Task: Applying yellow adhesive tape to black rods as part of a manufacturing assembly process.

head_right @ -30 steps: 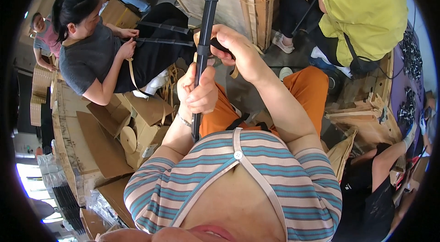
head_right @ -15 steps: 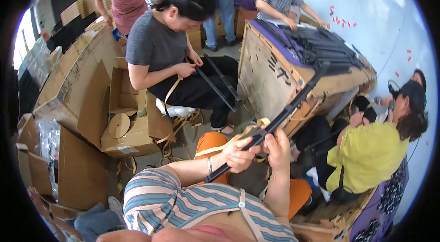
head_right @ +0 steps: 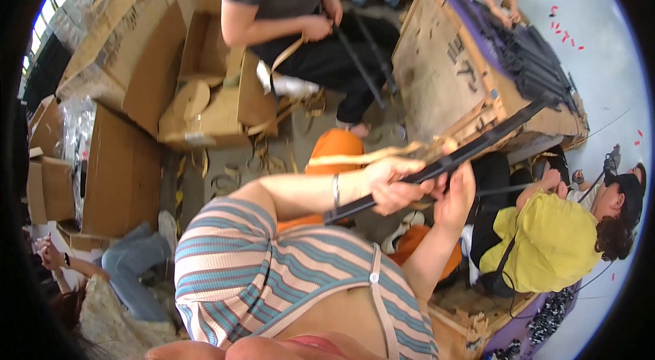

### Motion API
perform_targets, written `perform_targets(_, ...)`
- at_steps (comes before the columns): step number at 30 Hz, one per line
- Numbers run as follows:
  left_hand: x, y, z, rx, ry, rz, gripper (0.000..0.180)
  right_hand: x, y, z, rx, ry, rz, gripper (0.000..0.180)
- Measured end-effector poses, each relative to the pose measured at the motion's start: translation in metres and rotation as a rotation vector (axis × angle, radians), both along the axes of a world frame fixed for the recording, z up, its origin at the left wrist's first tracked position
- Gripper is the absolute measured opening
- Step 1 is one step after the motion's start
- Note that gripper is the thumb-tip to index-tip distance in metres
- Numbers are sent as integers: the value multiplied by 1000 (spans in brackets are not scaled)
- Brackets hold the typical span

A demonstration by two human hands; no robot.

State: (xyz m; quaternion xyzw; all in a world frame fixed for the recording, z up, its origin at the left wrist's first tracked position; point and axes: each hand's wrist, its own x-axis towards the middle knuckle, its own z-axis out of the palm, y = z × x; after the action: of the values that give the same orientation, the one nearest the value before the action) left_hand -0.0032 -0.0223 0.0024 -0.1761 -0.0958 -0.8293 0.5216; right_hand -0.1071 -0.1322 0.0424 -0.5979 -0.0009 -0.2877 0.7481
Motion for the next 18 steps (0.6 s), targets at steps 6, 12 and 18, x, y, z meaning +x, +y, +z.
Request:
perform_targets(6,-3,17,-9,2,-94,103,40,-8,3,-11,-13,129,62,39)
perform_targets(12,-10,22,-1,5,-501,295,36,-19,3,-16,-23,127,-18,33)
perform_targets(18,-5,44,30,87,-1194,831,11,-6,15,-1,22,69,107,40)
